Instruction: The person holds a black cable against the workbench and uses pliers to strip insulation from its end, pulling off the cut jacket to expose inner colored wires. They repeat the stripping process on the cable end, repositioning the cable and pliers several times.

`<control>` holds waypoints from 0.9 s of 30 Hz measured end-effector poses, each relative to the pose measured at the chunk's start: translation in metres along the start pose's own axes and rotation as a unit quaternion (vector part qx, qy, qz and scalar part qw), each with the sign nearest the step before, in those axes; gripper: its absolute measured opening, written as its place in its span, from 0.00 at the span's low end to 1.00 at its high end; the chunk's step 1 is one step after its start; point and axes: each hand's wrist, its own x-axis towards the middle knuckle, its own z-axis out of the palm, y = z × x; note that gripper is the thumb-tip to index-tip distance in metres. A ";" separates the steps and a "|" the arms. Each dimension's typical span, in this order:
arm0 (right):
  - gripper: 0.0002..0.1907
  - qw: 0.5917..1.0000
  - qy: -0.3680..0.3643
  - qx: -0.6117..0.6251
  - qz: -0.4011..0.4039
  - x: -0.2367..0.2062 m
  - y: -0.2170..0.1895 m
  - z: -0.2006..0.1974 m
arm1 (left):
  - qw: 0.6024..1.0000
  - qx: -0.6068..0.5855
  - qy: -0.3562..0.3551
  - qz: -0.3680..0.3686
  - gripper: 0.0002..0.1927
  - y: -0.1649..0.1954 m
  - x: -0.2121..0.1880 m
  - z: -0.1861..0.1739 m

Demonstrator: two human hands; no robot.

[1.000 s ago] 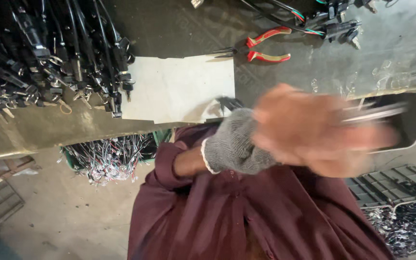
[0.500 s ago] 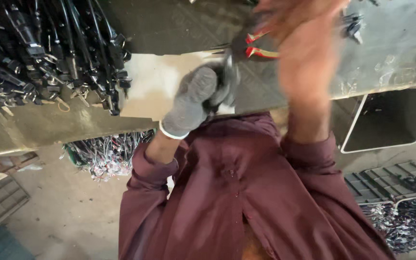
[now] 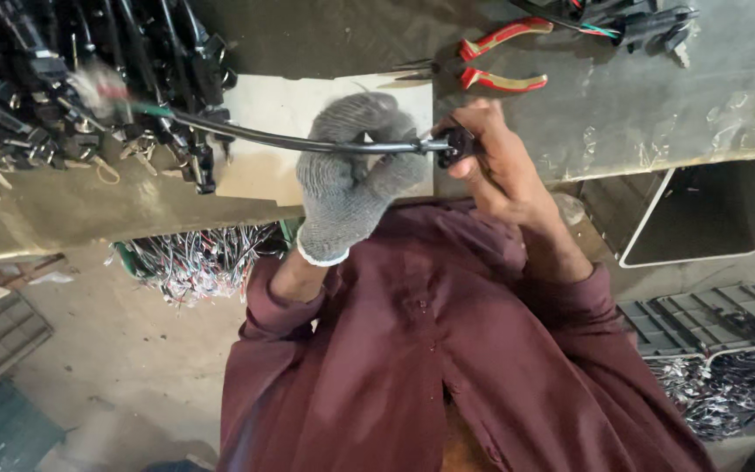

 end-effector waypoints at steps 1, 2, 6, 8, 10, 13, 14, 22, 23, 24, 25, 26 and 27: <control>0.22 0.996 0.001 -0.075 -0.044 0.002 -0.002 -0.001 | 0.988 0.131 -0.020 0.082 0.22 0.004 0.001 -0.003; 0.21 0.996 0.003 -0.064 -0.059 0.003 -0.004 -0.001 | 0.951 0.258 -0.044 0.163 0.19 0.009 0.004 -0.004; 0.21 0.998 0.010 -0.046 -0.044 -0.002 -0.004 0.000 | 0.896 0.389 -0.087 0.198 0.18 0.025 0.018 0.005; 0.20 0.998 0.012 -0.060 -0.017 -0.007 -0.002 0.001 | 0.888 0.400 -0.127 0.187 0.18 0.032 0.023 0.007; 0.19 0.996 0.017 -0.085 -0.001 -0.012 0.000 0.002 | 0.898 0.382 -0.162 0.143 0.19 0.037 0.027 0.006; 0.20 0.998 0.025 -0.054 -0.026 -0.015 0.003 0.005 | 0.913 0.353 -0.190 0.083 0.20 0.038 0.029 0.003; 0.20 0.998 0.026 -0.052 -0.021 -0.014 0.003 0.006 | 0.905 0.369 -0.190 0.095 0.20 0.038 0.029 0.003; 0.19 0.987 0.051 -0.148 -0.039 -0.007 -0.010 0.006 | 0.963 0.256 -0.069 -0.039 0.22 0.034 0.026 0.019; 0.19 0.987 0.051 -0.149 -0.041 -0.007 -0.012 0.006 | 0.969 0.238 -0.055 -0.044 0.23 0.034 0.028 0.019; 0.19 0.986 0.051 -0.151 -0.046 -0.006 -0.013 0.005 | 0.974 0.220 -0.042 -0.045 0.24 0.034 0.029 0.020; 0.19 0.986 0.052 -0.153 -0.051 -0.006 -0.013 0.006 | 0.966 0.244 -0.079 0.023 0.24 0.034 0.033 0.017; 0.19 0.986 0.050 -0.152 -0.039 -0.007 -0.013 0.006 | 0.953 0.267 -0.115 0.089 0.23 0.034 0.037 0.013; 0.19 0.987 0.046 -0.149 -0.025 -0.007 -0.012 0.008 | 0.933 0.289 -0.150 0.150 0.23 0.033 0.038 0.011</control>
